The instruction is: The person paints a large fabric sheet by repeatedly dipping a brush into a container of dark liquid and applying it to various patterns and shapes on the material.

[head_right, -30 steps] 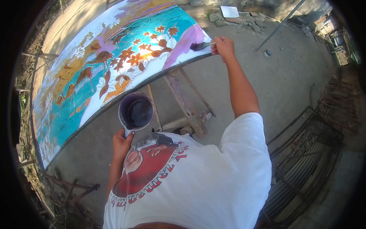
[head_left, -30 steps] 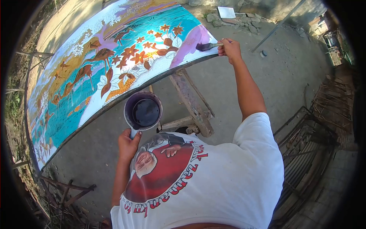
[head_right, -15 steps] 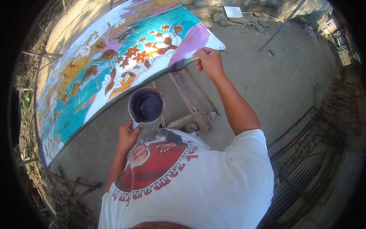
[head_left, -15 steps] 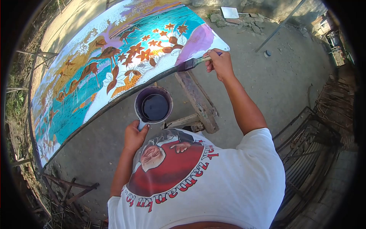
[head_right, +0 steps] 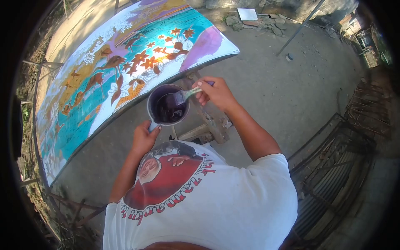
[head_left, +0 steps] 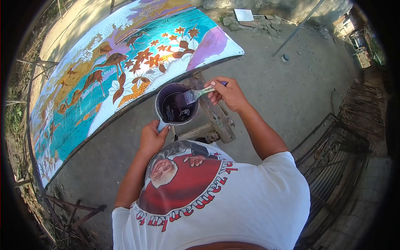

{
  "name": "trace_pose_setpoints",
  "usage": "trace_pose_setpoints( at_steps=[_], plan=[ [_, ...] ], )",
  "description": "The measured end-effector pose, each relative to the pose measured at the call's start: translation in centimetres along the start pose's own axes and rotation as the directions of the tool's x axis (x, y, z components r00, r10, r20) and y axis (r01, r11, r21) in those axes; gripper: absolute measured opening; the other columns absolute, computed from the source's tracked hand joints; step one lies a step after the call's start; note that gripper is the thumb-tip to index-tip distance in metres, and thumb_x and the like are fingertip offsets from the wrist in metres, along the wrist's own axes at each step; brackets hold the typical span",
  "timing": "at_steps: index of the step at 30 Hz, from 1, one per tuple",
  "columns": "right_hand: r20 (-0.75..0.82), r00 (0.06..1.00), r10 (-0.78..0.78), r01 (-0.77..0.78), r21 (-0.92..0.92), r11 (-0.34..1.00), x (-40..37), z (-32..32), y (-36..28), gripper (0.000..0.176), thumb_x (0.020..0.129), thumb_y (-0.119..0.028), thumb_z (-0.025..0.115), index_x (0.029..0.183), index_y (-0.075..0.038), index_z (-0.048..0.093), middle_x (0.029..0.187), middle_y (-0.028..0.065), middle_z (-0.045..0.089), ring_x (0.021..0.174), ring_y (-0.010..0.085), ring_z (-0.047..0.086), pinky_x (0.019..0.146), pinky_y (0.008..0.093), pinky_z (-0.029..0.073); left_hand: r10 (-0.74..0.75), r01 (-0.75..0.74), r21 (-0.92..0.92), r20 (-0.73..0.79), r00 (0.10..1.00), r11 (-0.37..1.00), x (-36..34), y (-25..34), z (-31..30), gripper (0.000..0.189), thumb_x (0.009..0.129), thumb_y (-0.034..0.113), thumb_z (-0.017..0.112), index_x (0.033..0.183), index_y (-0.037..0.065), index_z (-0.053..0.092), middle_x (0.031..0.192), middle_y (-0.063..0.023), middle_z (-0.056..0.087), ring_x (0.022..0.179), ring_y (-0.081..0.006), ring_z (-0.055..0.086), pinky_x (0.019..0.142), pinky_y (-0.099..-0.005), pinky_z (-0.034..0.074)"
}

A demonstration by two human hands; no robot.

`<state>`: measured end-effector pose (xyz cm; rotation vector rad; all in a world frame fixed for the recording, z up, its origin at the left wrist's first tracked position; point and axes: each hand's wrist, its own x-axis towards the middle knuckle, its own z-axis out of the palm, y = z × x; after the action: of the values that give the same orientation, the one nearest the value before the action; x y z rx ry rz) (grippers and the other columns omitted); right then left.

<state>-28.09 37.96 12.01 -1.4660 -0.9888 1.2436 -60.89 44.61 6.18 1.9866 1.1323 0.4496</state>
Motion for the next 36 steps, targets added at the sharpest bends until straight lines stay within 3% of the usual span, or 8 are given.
trace_pose_setpoints(
  at_steps=[2,5,11,14,21,23,30,36],
  plan=[
    [-0.198,0.978,-0.063,0.124,0.313,0.942,0.0,-2.8,0.4,0.027,0.103,-0.021,0.057,0.107,0.002,0.071,0.077,0.0088,0.069,0.063,0.0152,0.066,0.056,0.0294,0.055,0.008,-0.008,-0.021,-0.008,1.000,1.000,0.0,-0.1,0.0,0.032,0.087,0.025,0.078,0.082,-0.002,0.061,0.064,-0.0187,0.058,0.056,-0.0292,0.054,0.056,-0.0432,0.043],
    [-0.412,0.908,-0.080,0.250,0.378,0.891,1.2,-7.3,1.2,0.027,0.103,-0.021,0.057,0.108,0.003,0.069,0.078,0.0085,0.068,0.060,0.0150,0.064,0.054,0.0293,0.056,-0.046,0.047,-0.058,0.012,0.999,0.997,-0.4,-0.3,-0.2,0.031,0.088,0.023,0.078,0.081,-0.002,0.061,0.062,-0.0151,0.056,0.055,-0.0210,0.052,0.054,-0.0408,0.041],
    [-0.766,0.641,-0.042,0.320,0.217,0.922,7.5,-16.1,4.4,0.026,0.105,-0.022,0.055,0.109,0.001,0.066,0.080,0.0095,0.068,0.061,0.0169,0.066,0.056,0.0323,0.060,-0.046,0.043,-0.066,-0.037,0.998,0.997,-0.9,-1.4,-0.4,0.031,0.088,0.021,0.077,0.078,-0.002,0.059,0.060,-0.0104,0.054,0.057,-0.0143,0.047,0.053,-0.0385,0.039],
    [-0.825,0.563,-0.049,0.343,0.180,0.922,11.4,-17.3,3.2,0.025,0.105,-0.020,0.055,0.107,0.002,0.066,0.080,0.0116,0.068,0.063,0.0184,0.067,0.056,0.0342,0.061,-0.043,0.040,-0.046,-0.056,0.997,0.998,-1.0,-1.8,-0.2,0.032,0.088,0.020,0.077,0.076,-0.001,0.057,0.060,-0.0096,0.053,0.058,-0.0137,0.046,0.053,-0.0382,0.038],
    [-0.819,0.564,-0.107,0.324,0.100,0.941,15.0,-18.9,0.6,0.026,0.104,-0.019,0.056,0.103,0.005,0.066,0.078,0.0130,0.068,0.061,0.0198,0.068,0.053,0.0344,0.060,-0.107,0.104,-0.056,-0.047,0.993,0.993,-1.3,-1.8,0.0,0.035,0.087,0.019,0.077,0.072,-0.001,0.053,0.059,-0.0083,0.049,0.058,-0.0128,0.043,0.053,-0.0377,0.038],
    [-0.816,0.543,-0.199,0.181,-0.118,0.976,12.4,-19.8,0.2,0.026,0.102,-0.018,0.056,0.099,0.005,0.067,0.075,0.0122,0.068,0.057,0.0189,0.066,0.051,0.0334,0.058,-0.106,0.104,-0.055,-0.050,0.993,0.993,-1.5,-1.9,-0.2,0.035,0.086,0.019,0.077,0.071,0.000,0.052,0.059,-0.0081,0.049,0.058,-0.0127,0.042,0.053,-0.0376,0.037],
    [-0.817,0.561,-0.133,0.241,0.007,0.970,6.1,-16.7,1.6,0.025,0.099,-0.015,0.056,0.090,0.006,0.068,0.071,0.0116,0.067,0.052,0.0176,0.063,0.046,0.0328,0.054,-0.128,0.118,-0.120,-0.077,0.989,0.986,-1.8,-2.9,-0.6,0.034,0.087,0.019,0.076,0.072,0.000,0.052,0.060,-0.0074,0.049,0.060,-0.0123,0.043,0.053,-0.0368,0.038],
    [-0.856,0.492,-0.157,0.300,-0.003,0.954,6.6,-14.5,2.3,0.025,0.100,-0.014,0.055,0.093,0.006,0.069,0.070,0.0109,0.066,0.051,0.0164,0.062,0.047,0.0323,0.054,-0.143,0.138,-0.088,-0.044,0.989,0.987,-1.6,-3.1,-1.3,0.031,0.087,0.020,0.077,0.075,-0.001,0.058,0.061,-0.0093,0.053,0.059,-0.0138,0.048,0.055,-0.0373,0.040]
  ],
)
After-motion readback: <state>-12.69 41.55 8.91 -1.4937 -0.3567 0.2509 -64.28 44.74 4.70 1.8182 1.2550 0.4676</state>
